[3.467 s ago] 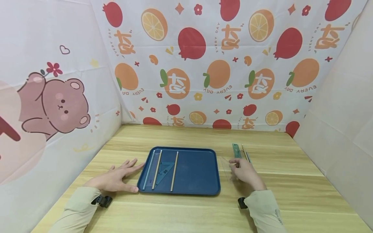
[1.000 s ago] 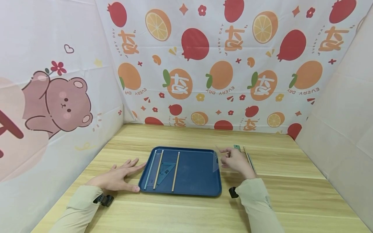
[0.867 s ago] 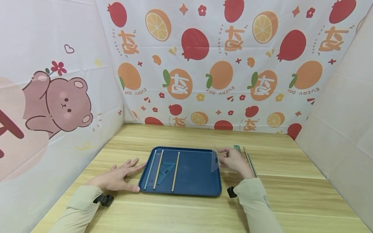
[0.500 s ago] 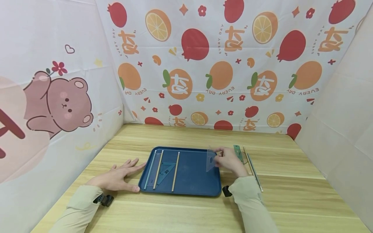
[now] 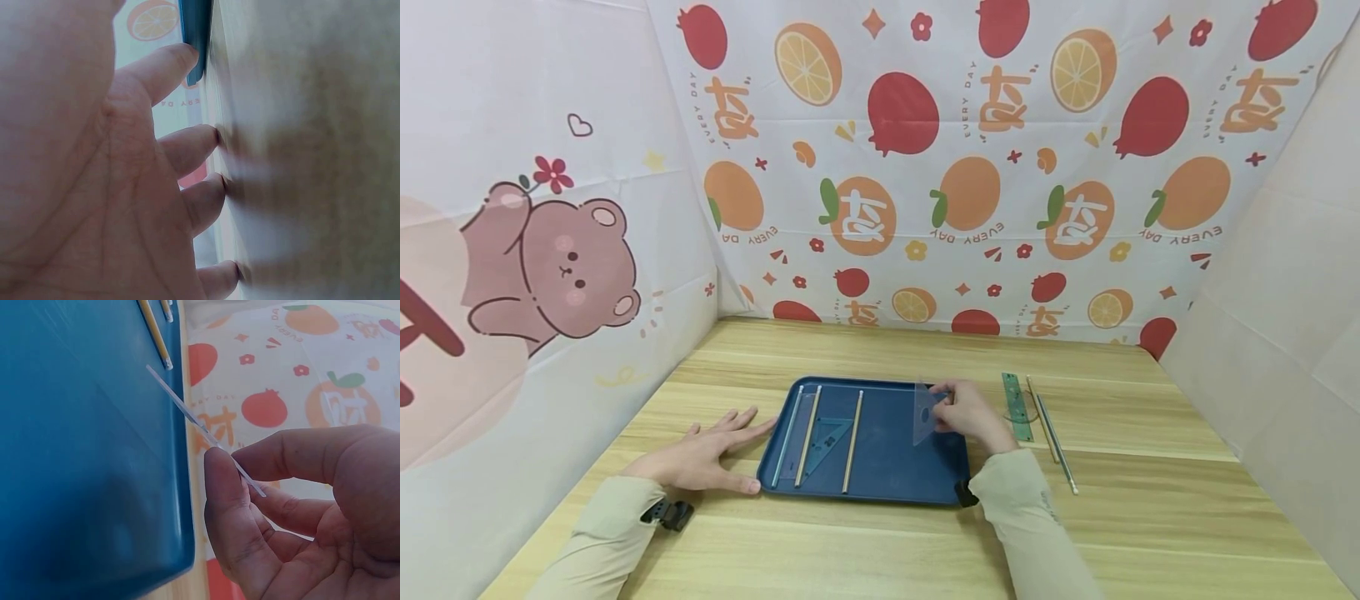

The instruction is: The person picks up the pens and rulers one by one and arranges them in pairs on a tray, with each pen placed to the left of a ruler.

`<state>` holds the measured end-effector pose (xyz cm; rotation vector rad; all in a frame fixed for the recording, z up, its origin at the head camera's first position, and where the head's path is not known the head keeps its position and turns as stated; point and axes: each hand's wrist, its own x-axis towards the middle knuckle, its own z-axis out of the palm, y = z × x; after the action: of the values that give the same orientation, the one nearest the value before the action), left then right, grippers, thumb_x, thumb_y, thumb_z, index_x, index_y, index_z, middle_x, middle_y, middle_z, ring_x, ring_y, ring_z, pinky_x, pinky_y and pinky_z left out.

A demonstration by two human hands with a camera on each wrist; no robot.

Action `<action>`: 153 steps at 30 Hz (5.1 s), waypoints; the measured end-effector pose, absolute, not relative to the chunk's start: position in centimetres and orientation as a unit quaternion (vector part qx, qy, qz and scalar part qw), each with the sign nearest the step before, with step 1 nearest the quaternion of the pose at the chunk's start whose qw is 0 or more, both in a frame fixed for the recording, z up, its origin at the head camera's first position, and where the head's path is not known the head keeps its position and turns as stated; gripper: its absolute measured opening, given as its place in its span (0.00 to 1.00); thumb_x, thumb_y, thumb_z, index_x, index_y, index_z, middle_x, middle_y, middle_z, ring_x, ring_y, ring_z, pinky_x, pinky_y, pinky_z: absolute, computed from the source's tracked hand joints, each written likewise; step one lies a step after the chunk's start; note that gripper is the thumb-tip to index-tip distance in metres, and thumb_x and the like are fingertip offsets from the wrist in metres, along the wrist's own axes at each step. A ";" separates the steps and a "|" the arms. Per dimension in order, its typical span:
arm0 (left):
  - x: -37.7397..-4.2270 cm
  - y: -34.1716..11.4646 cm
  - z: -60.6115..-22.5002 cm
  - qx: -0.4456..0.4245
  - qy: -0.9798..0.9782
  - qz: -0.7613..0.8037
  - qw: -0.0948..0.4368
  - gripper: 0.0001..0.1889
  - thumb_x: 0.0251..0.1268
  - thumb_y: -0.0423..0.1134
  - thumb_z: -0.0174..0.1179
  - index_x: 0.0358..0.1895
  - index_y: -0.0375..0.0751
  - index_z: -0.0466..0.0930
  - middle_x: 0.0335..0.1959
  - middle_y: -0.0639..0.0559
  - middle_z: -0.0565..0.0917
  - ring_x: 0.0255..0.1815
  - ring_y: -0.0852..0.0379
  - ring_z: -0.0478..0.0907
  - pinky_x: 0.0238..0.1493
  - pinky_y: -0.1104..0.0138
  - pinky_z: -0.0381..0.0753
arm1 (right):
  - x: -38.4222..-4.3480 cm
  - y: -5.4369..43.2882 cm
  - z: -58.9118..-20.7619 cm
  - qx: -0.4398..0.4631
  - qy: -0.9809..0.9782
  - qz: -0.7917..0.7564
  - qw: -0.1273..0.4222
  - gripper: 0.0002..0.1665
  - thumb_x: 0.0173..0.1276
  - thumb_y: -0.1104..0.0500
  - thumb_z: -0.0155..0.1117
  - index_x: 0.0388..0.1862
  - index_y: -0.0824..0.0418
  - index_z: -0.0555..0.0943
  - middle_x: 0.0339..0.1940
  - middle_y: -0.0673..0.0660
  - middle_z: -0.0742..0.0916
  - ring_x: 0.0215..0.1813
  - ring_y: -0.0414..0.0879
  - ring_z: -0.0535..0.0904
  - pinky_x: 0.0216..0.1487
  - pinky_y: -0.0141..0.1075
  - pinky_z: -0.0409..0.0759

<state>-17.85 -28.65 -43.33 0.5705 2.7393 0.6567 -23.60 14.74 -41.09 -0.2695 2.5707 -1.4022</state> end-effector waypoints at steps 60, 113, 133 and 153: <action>-18.1 -28.6 -43.4 0.199 0.944 0.228 0.134 0.56 0.57 0.68 0.76 0.87 0.56 0.60 0.89 0.30 0.49 0.88 0.22 0.39 0.71 0.14 0.33 | -24.3 6.7 -42.9 -0.087 0.920 -0.368 0.098 0.17 0.69 0.63 0.75 0.56 0.64 0.86 0.30 0.56 0.86 0.25 0.44 0.85 0.31 0.36 0.87; -18.2 -28.7 -43.6 0.201 0.945 0.225 0.130 0.55 0.57 0.68 0.75 0.87 0.57 0.60 0.89 0.30 0.49 0.88 0.21 0.40 0.71 0.14 0.34 | -24.2 8.2 -43.2 -0.115 0.937 -0.314 0.102 0.20 0.70 0.52 0.79 0.56 0.56 0.87 0.37 0.53 0.87 0.32 0.44 0.83 0.41 0.40 0.82; -18.0 -28.6 -43.3 0.199 0.945 0.225 0.133 0.55 0.58 0.68 0.75 0.87 0.57 0.60 0.89 0.31 0.49 0.88 0.22 0.40 0.71 0.14 0.35 | -24.8 12.0 -42.2 -0.115 0.926 -0.343 0.106 0.22 0.75 0.57 0.73 0.63 0.64 0.83 0.37 0.58 0.88 0.33 0.48 0.85 0.37 0.39 0.85; -18.0 -28.7 -43.3 0.198 0.945 0.222 0.133 0.55 0.58 0.67 0.76 0.87 0.58 0.59 0.89 0.31 0.49 0.88 0.21 0.41 0.71 0.14 0.35 | -25.0 17.0 -41.7 -0.111 0.922 -0.360 0.089 0.26 0.78 0.58 0.69 0.68 0.69 0.79 0.46 0.63 0.89 0.43 0.51 0.88 0.43 0.43 0.88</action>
<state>-18.02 -28.67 -43.29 0.5731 2.7416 0.6447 -24.99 17.04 -41.73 -0.3291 2.7423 -1.0716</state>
